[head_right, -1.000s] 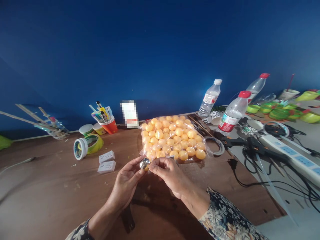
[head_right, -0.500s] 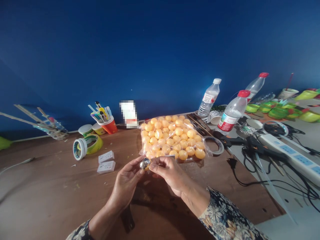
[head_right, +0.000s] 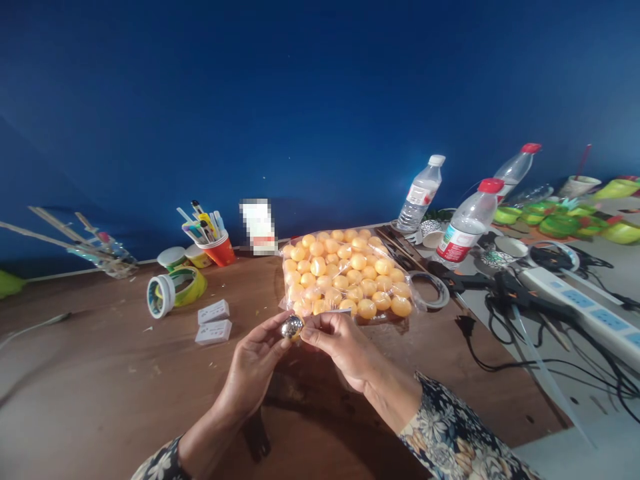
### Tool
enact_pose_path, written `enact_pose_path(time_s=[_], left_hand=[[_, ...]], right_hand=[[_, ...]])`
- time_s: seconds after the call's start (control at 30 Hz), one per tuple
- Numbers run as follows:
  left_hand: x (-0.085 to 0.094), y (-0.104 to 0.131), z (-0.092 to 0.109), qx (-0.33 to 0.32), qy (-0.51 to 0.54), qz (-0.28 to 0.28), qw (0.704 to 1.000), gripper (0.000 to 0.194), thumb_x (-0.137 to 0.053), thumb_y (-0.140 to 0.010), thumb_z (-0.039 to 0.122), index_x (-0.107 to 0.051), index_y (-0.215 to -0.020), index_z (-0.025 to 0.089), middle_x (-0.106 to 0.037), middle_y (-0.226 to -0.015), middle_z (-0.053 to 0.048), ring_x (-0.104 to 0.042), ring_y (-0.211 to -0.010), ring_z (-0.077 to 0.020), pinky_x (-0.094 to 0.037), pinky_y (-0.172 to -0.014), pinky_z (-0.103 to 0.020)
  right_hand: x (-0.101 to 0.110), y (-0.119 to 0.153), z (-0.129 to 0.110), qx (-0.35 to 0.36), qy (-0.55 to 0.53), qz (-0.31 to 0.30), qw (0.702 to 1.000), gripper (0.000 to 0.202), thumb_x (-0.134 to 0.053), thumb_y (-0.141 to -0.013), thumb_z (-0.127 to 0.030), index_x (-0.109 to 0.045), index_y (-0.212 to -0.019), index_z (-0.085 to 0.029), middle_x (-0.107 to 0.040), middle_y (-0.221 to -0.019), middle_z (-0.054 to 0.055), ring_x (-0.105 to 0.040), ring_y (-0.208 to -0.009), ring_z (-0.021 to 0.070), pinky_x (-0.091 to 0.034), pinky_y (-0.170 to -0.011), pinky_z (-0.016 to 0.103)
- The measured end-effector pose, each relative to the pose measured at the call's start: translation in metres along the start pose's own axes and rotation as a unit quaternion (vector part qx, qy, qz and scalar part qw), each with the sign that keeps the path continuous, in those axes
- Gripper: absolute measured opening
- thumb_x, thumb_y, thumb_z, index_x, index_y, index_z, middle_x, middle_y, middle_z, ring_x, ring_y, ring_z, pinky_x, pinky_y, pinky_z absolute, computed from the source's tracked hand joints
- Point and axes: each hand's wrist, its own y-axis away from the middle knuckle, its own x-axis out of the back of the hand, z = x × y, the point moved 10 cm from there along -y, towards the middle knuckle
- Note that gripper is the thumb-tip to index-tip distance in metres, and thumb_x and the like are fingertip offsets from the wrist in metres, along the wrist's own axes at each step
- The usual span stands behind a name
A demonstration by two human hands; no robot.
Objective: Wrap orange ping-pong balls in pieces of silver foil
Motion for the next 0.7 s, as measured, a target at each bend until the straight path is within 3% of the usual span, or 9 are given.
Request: enact_pose_path(time_s=[0.3, 0.7], left_hand=[[0.001, 0.000, 0.003, -0.006, -0.009, 0.013, 1.000, 0.039, -0.077, -0.070, 0.020, -0.070, -0.108, 0.017, -0.072, -0.114, -0.010, -0.063, -0.112, -0.0275, -0.048, -0.100, -0.039], [-0.002, 0.002, 0.004, -0.005, -0.024, 0.007, 1.000, 0.038, -0.077, -0.071, 0.023, -0.070, -0.108, 0.018, -0.072, -0.113, -0.010, -0.064, -0.111, -0.0275, -0.050, -0.098, -0.038]], right_hand=[[0.006, -0.002, 0.000, 0.046, 0.048, 0.022, 0.998, 0.030, -0.080, -0.065, -0.040, -0.060, -0.060, -0.017, -0.052, -0.058, -0.004, -0.042, -0.059, 0.0107, -0.035, -0.059, 0.025], [0.011, 0.002, -0.005, 0.061, 0.071, 0.072, 0.993, 0.030, -0.081, -0.063, -0.039, -0.060, -0.061, -0.017, -0.057, -0.060, -0.003, -0.050, -0.060, 0.0113, -0.040, -0.061, 0.026]])
